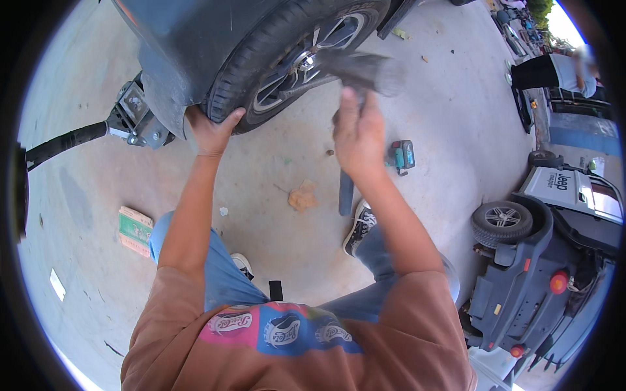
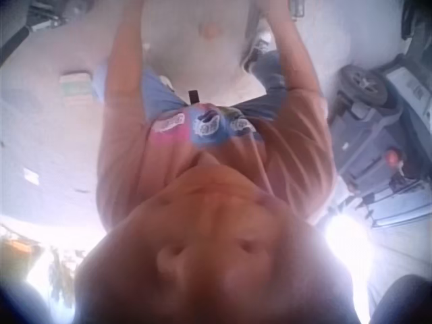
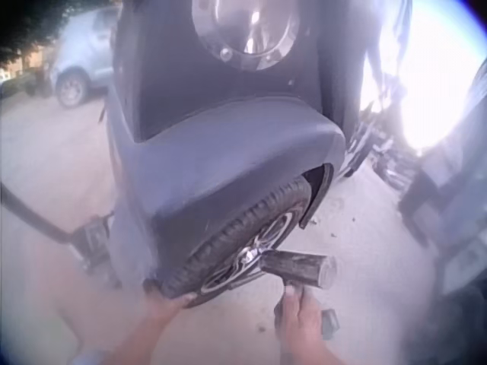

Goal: The person kneels beside a raised vehicle and repeatedly uses a hammer and impact wrench to loosen and remove lug nuts from a car wheel. The person alternates between tools and continues striking the wheel area while attempting to detach the tire.

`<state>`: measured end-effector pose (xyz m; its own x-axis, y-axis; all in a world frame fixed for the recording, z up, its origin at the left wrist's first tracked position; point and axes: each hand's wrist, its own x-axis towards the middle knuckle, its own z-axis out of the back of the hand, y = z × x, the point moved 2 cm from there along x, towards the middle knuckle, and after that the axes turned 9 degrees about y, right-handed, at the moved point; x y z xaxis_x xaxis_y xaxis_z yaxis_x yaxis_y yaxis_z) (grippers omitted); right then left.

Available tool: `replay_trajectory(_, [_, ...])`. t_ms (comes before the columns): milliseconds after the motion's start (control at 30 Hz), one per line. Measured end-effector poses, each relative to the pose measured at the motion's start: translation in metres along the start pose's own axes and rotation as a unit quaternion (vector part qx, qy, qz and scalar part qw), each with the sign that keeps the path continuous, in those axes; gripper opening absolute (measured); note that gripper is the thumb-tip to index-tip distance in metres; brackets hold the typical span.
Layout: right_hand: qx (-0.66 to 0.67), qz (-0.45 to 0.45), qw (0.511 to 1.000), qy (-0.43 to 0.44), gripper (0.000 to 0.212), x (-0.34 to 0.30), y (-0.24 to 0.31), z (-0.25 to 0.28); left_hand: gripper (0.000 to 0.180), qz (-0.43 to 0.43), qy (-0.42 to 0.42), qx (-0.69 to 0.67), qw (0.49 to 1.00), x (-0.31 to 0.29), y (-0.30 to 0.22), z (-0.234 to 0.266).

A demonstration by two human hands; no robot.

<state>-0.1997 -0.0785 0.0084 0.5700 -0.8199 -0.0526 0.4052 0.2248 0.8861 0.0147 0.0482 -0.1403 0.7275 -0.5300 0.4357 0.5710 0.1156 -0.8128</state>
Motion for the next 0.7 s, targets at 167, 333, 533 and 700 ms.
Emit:
replay_trajectory(167, [-0.016, -0.161, 0.981, 0.109, 0.048, 0.015, -0.035, -0.012, 0.110, -0.013, -0.021, -0.010, 1.000, -0.006, 0.010, -0.006])
replay_trajectory(333, [0.067, -0.155, 0.977, 0.131, 0.047, 0.014, 0.032, 0.032, 0.078, 0.097, -0.079, -0.153, 0.980, 0.000, 0.016, -0.007])
replay_trajectory(533, [0.048, -0.013, 0.998, -0.040, 0.044, 0.004, 0.007, 0.008, 0.053, 0.252, -0.121, -0.299, 0.912, 0.006, 0.021, -0.023])
replay_trajectory(700, [-0.028, -0.128, 0.980, 0.151, 0.050, 0.027, -0.026, -0.025, 0.061, 0.257, -0.127, -0.422, 0.860, -0.018, 0.079, -0.040])
